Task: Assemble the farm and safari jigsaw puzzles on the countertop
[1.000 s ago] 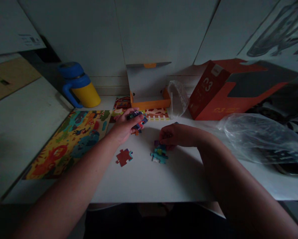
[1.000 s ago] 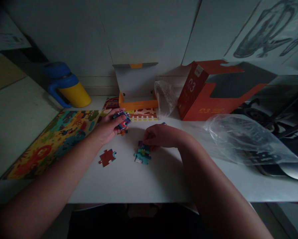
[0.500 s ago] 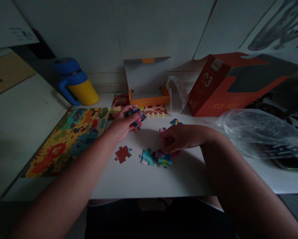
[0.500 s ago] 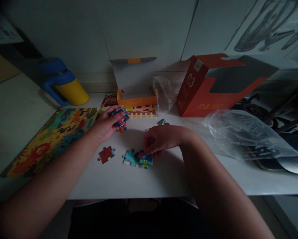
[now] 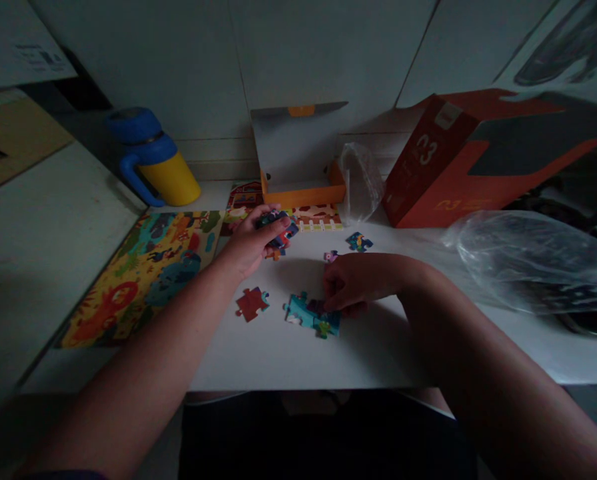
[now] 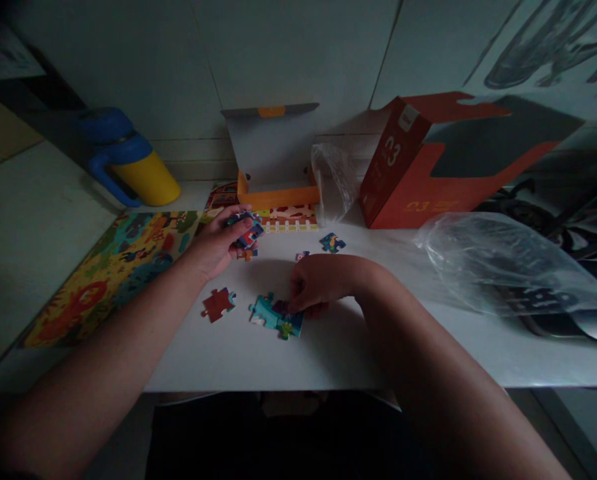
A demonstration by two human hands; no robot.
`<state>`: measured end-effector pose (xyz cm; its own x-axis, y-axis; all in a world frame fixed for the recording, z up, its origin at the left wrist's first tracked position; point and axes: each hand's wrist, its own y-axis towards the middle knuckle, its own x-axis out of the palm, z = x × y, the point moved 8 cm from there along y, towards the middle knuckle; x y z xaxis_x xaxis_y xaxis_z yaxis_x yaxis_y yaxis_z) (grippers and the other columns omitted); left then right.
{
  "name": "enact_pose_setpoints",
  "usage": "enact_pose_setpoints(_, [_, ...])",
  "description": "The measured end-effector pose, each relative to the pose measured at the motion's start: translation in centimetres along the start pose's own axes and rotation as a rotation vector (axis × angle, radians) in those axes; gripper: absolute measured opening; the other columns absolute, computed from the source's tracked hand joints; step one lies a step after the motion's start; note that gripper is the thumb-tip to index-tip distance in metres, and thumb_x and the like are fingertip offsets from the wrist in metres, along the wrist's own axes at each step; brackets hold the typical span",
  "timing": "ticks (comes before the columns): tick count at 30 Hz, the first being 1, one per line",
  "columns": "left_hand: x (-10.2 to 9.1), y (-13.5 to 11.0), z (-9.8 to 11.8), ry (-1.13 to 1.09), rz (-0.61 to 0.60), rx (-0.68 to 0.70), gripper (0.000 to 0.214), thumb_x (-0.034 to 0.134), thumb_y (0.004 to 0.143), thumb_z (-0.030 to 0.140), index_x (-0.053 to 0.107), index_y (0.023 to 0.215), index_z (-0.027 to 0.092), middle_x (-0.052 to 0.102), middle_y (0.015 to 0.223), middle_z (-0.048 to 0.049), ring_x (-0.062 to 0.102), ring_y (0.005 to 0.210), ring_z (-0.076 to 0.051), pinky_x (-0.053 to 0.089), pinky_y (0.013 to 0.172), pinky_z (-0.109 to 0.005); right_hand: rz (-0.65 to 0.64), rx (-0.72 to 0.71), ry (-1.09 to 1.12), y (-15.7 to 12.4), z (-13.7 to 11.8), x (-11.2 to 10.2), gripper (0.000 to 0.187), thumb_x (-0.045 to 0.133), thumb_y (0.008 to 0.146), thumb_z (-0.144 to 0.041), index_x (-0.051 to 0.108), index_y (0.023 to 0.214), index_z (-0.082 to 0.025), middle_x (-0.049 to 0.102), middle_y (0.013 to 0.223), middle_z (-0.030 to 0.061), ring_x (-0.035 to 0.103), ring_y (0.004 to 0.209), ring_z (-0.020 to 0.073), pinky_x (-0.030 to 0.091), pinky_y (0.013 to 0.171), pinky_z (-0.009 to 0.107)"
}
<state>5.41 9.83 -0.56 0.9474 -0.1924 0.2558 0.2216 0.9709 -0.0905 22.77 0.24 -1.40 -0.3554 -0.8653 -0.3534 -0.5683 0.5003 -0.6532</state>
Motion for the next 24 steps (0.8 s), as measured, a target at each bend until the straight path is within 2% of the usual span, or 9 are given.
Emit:
enact_pose_setpoints(3, [0.0,0.0,0.0,0.007,-0.001,-0.005,0.072,0.097,0.062,0.044,0.062,0.121,0.025,0.069,0.107,-0.0046,0.069,0.076,-0.016,0.054,0.057,-0.024,0.039,0.014,-0.079,0.0,-0.1,-0.2,0.043,0.078,0.081,-0.064,0.071,0.078,-0.022,0.076,0.071,0.0041,0.07,0.063,0.0188,0.05,0.056,0.028])
enact_pose_setpoints(7, [-0.1,-0.1,0.0,0.006,0.018,-0.008,0.072,0.098,0.06,0.043,0.063,0.12,0.025,0.068,0.108,-0.0048,0.069,0.078,-0.016,0.055,0.057,-0.025,0.153,-0.013,-0.263,0.0,-0.8,-0.9,0.043,0.076,0.082,-0.065,0.073,0.081,-0.022,0.074,0.067,0.0036,0.067,0.06,0.018,0.045,0.056,0.029])
enact_pose_setpoints(13, [0.0,-0.1,0.0,0.017,0.011,-0.001,0.067,0.096,0.064,0.043,0.064,0.119,0.025,0.068,0.108,-0.0049,0.068,0.077,-0.016,0.054,0.056,-0.025,0.311,-0.103,-0.418,-0.5,-2.0,-1.7,0.03,0.078,0.083,-0.053,0.075,0.079,-0.024,0.075,0.076,0.004,0.063,0.063,0.0178,0.04,0.057,0.032])
enact_pose_setpoints(16, [0.0,-0.1,0.0,-0.005,0.022,-0.004,0.068,0.098,0.061,0.042,0.063,0.117,0.024,0.068,0.11,-0.0044,0.07,0.082,-0.017,0.059,0.061,-0.028,0.455,-0.128,-0.418,-1.5,-1.2,-4.2,0.028,0.072,0.088,-0.052,0.076,0.082,-0.025,0.075,0.078,0.0034,0.062,0.065,0.0178,0.04,0.06,0.032])
enact_pose_setpoints(19, [0.0,-0.1,0.1,-0.032,0.025,0.001,0.069,0.099,0.06,0.04,0.063,0.116,0.024,0.068,0.112,-0.0043,0.07,0.085,-0.018,0.061,0.067,-0.03,0.782,-0.021,-0.442,-3.7,1.0,-8.6,0.032,0.065,0.094,-0.054,0.076,0.092,-0.024,0.077,0.083,0.0049,0.064,0.068,0.0185,0.041,0.063,0.032])
enact_pose_setpoints(20, [0.0,-0.1,0.2,-0.034,0.023,0.002,0.068,0.098,0.06,0.04,0.063,0.117,0.025,0.069,0.112,-0.0045,0.07,0.084,-0.017,0.061,0.066,-0.03,0.849,0.017,-0.452,-4.3,1.7,-9.7,0.031,0.065,0.094,-0.053,0.077,0.095,-0.024,0.077,0.086,0.0057,0.065,0.071,0.0193,0.042,0.065,0.032])
enact_pose_setpoints(22, [-0.1,0.0,0.1,-0.031,0.019,0.002,0.068,0.098,0.062,0.04,0.063,0.118,0.024,0.069,0.112,-0.0051,0.069,0.081,-0.017,0.061,0.065,-0.029,0.849,0.078,-0.472,-4.4,2.7,-10.3,0.034,0.071,0.089,-0.054,0.078,0.101,-0.023,0.078,0.093,0.0074,0.067,0.076,0.0215,0.044,0.068,0.033])
enact_pose_setpoints(24, [-0.1,0.0,0.1,-0.031,0.015,0.008,0.067,0.097,0.062,0.039,0.064,0.118,0.024,0.068,0.112,-0.0055,0.07,0.081,-0.017,0.061,0.064,-0.03,0.746,0.11,-0.465,-3.7,3.1,-9.7,0.044,0.078,0.082,-0.06,0.078,0.106,-0.022,0.078,0.098,0.0089,0.068,0.081,0.024,0.045,0.069,0.034])
